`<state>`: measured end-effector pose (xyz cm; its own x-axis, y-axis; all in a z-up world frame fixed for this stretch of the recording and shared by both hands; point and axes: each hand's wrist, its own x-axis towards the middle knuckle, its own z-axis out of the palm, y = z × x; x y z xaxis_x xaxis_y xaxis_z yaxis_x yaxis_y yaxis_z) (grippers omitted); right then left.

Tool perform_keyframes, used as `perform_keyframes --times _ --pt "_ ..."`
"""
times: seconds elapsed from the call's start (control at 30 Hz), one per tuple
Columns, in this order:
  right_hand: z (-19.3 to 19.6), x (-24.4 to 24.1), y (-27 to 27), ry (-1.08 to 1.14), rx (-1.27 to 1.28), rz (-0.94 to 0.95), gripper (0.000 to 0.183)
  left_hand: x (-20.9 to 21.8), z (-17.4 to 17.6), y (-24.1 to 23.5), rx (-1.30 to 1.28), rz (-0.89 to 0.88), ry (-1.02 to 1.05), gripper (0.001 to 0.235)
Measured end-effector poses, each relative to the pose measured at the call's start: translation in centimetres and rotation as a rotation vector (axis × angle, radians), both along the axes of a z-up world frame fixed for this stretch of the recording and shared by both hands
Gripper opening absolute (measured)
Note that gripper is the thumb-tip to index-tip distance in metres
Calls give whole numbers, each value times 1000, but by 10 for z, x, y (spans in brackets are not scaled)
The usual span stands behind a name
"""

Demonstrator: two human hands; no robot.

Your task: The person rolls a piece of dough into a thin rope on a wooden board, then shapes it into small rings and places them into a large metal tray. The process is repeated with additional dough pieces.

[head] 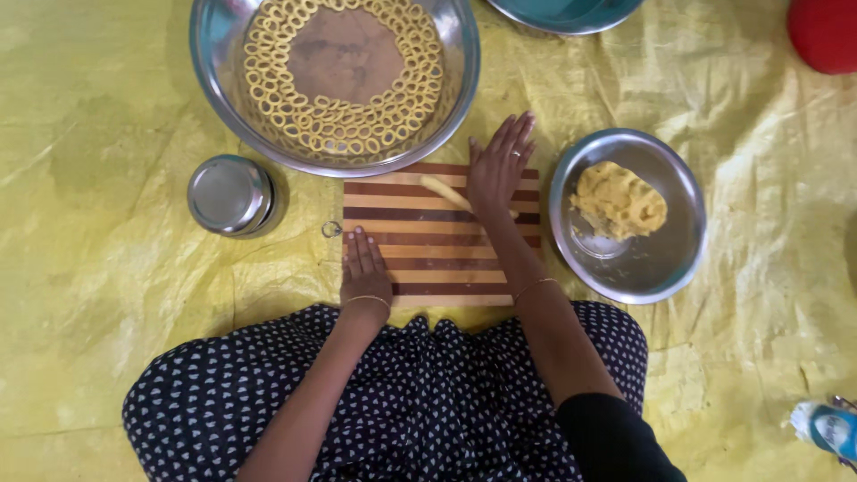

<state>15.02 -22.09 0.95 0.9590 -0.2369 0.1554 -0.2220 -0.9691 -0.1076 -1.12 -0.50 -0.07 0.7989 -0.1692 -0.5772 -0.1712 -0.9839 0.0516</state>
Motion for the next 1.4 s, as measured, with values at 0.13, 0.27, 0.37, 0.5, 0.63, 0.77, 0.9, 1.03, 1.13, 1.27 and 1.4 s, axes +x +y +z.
perform_keyframes --times 0.13,0.27,0.37,0.5,0.63,0.77,0.9,1.03,1.13,1.27,1.4 --pt "-13 -24 7 -46 16 188 79 -1 -9 -2 15 34 23 79" --pt "-12 -101 24 40 -79 513 81 1 -15 -6 -25 89 31 75" --pt "-1 -156 33 147 -61 693 53 5 -17 -3 -44 85 2 75" --pt "20 -180 30 206 598 520 32 0 -14 1 -101 103 -54 73" --pt "46 -170 15 -181 1174 577 29 4 -13 5 -22 -2 5 78" --pt "54 -174 -12 63 1036 458 35 5 -20 6 -40 -2 -32 77" --pt "21 -178 -35 104 859 295 40 4 -25 6 -124 62 -32 71" --pt "-38 -178 -58 -8 600 84 73 5 -16 7 -44 -3 -57 92" --pt "-67 -169 -62 111 382 86 74 2 -1 5 -9 13 64 120" --pt "-58 -158 -62 83 549 100 77 1 12 2 18 3 13 129" --pt "-29 -171 -34 16 625 7 78 0 12 1 -2 27 52 129"
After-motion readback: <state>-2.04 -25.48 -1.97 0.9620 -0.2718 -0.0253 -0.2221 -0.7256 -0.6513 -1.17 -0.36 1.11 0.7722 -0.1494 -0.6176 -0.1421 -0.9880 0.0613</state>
